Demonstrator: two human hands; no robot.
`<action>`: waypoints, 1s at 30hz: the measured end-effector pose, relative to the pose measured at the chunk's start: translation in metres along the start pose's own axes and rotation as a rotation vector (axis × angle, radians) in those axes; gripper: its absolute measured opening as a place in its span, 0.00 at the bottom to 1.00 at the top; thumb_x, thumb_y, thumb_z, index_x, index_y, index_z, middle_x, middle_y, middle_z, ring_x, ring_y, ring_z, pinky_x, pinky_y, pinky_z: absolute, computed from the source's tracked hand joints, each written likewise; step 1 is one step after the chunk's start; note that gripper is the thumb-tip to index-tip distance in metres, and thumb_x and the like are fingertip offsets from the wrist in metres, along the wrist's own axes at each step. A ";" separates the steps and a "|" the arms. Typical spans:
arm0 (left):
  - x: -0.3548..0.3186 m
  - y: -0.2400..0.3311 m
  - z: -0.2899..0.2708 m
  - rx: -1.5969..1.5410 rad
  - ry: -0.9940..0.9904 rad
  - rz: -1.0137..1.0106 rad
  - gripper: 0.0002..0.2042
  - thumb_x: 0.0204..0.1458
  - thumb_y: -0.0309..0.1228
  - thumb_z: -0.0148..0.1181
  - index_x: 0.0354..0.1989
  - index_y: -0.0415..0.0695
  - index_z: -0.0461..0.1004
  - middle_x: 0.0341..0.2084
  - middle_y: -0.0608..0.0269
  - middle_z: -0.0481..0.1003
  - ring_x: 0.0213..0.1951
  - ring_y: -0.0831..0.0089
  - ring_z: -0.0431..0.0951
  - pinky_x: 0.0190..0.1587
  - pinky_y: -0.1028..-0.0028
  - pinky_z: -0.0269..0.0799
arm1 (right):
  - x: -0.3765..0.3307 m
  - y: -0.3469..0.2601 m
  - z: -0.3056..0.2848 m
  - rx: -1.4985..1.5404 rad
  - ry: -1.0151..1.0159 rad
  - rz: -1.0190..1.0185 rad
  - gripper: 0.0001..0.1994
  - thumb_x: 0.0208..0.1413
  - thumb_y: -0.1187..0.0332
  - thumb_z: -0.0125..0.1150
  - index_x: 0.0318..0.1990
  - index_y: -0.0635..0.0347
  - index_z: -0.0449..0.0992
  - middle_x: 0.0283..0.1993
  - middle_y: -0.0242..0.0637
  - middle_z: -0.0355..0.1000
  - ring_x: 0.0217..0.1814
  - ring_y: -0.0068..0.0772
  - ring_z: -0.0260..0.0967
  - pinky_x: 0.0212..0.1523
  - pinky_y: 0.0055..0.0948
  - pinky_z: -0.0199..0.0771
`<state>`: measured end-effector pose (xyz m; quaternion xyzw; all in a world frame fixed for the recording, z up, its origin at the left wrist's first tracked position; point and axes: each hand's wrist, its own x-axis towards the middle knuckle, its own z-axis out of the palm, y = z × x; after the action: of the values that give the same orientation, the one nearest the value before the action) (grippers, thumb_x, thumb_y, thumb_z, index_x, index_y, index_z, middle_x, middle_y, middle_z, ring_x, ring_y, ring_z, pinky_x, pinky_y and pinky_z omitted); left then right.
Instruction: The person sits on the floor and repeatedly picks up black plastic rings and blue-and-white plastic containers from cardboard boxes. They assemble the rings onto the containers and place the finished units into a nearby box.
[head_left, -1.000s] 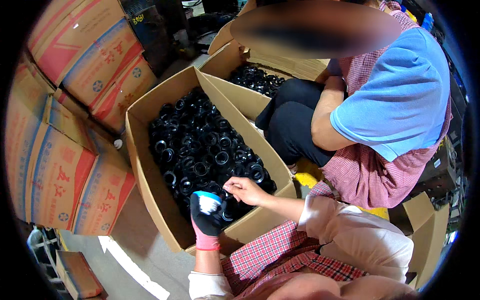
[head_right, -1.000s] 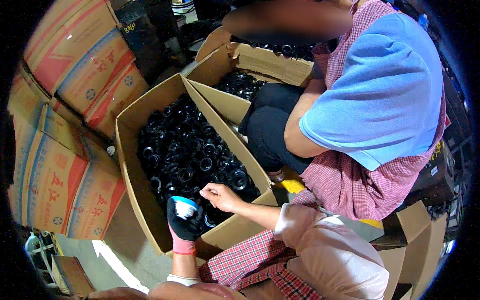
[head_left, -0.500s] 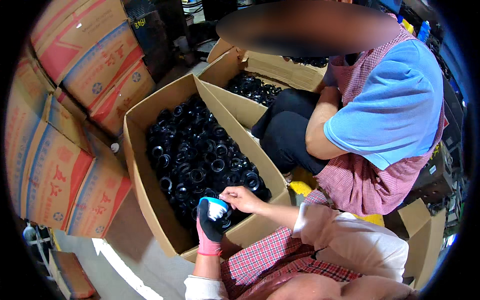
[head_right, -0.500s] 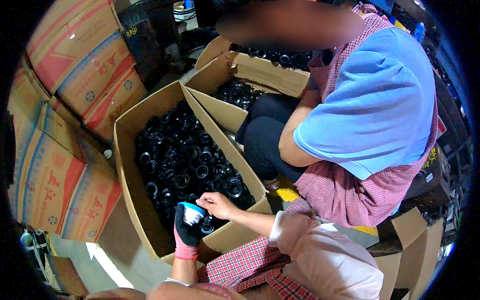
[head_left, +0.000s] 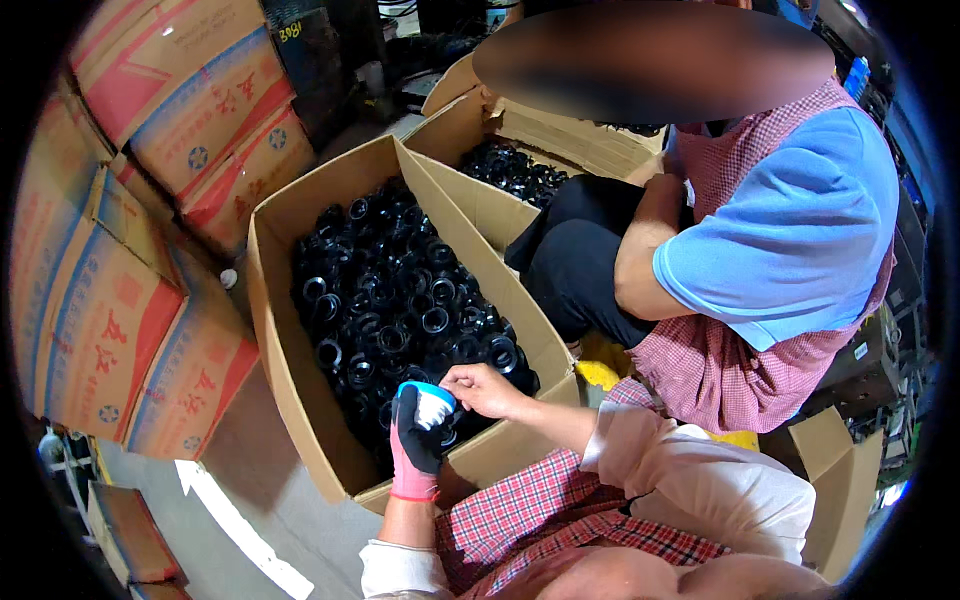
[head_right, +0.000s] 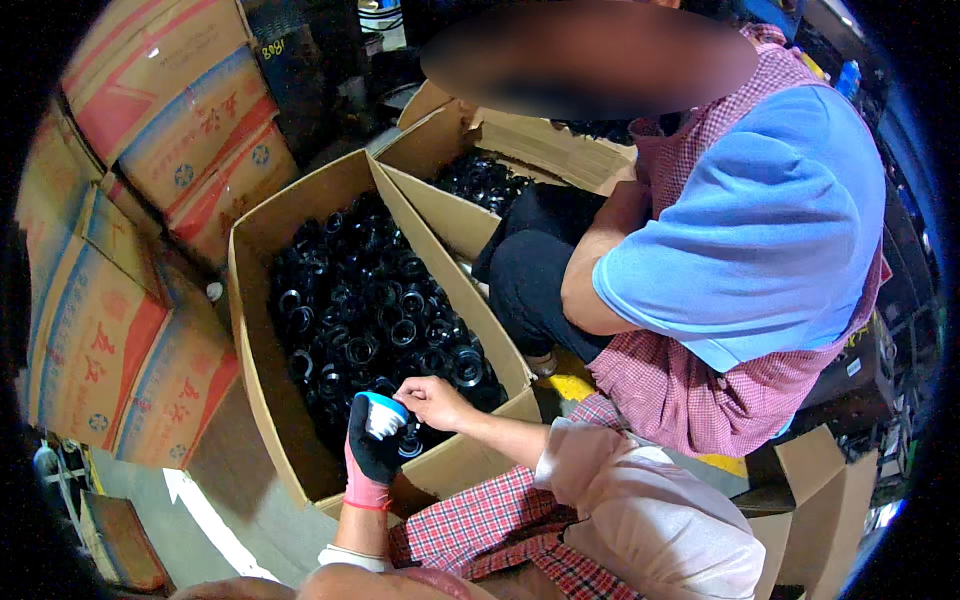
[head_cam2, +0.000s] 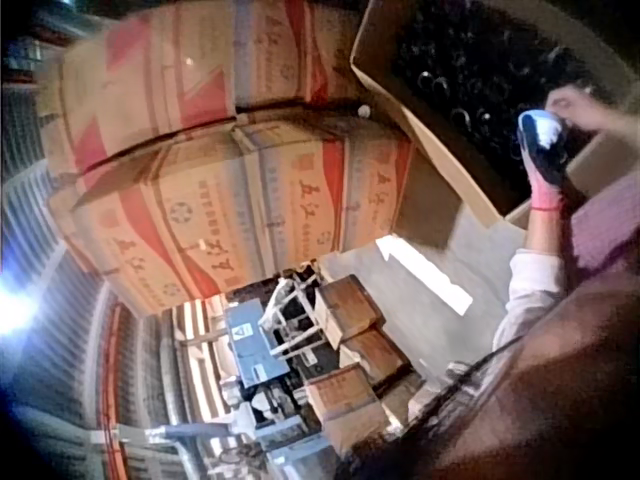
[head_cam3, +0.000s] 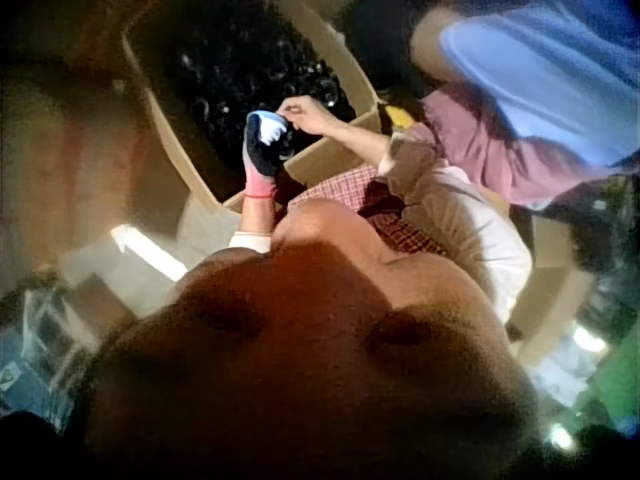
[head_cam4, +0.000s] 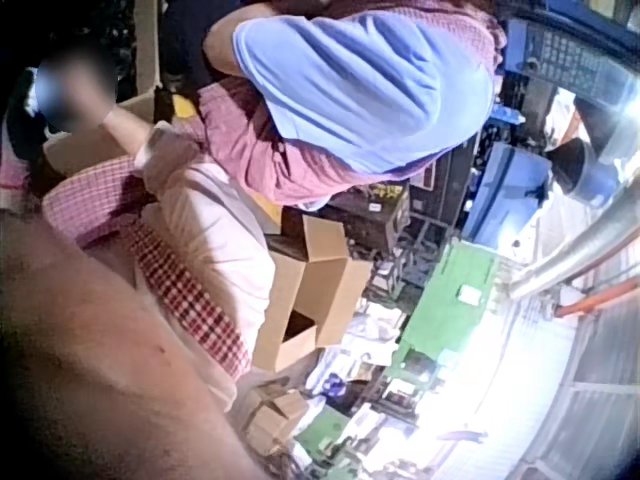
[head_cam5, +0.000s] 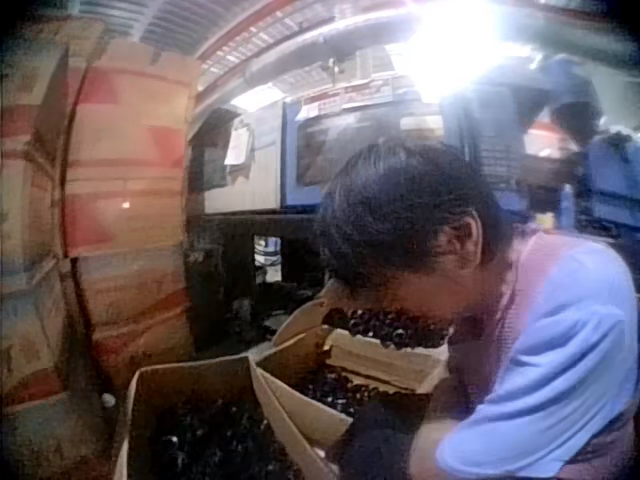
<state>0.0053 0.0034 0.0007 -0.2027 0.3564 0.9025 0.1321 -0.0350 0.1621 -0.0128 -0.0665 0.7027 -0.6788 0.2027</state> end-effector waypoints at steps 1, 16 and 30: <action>-0.002 0.002 0.002 0.010 0.006 0.002 0.15 0.58 0.45 0.54 0.43 0.47 0.69 0.36 0.63 0.72 0.39 0.69 0.75 0.43 0.67 0.74 | -0.003 -0.010 0.001 -0.054 0.016 0.025 0.07 0.63 0.69 0.54 0.39 0.61 0.77 0.24 0.26 0.70 0.22 0.14 0.61 0.24 0.19 0.61; 0.000 0.002 0.000 0.033 0.008 0.010 0.14 0.57 0.45 0.56 0.42 0.49 0.70 0.34 0.66 0.71 0.38 0.72 0.74 0.41 0.69 0.73 | 0.001 0.003 0.000 -0.021 -0.009 0.041 0.06 0.62 0.70 0.54 0.39 0.61 0.77 0.27 0.26 0.72 0.24 0.14 0.62 0.26 0.18 0.64; 0.002 0.002 0.001 0.057 0.038 0.011 0.14 0.58 0.46 0.54 0.41 0.49 0.71 0.35 0.65 0.73 0.38 0.70 0.76 0.42 0.66 0.75 | 0.003 0.006 -0.002 0.014 -0.029 0.061 0.07 0.64 0.69 0.54 0.40 0.61 0.77 0.27 0.26 0.72 0.25 0.14 0.62 0.27 0.17 0.64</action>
<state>0.0028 0.0028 0.0018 -0.2139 0.3856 0.8886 0.1261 -0.0370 0.1636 -0.0191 -0.0535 0.6965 -0.6763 0.2337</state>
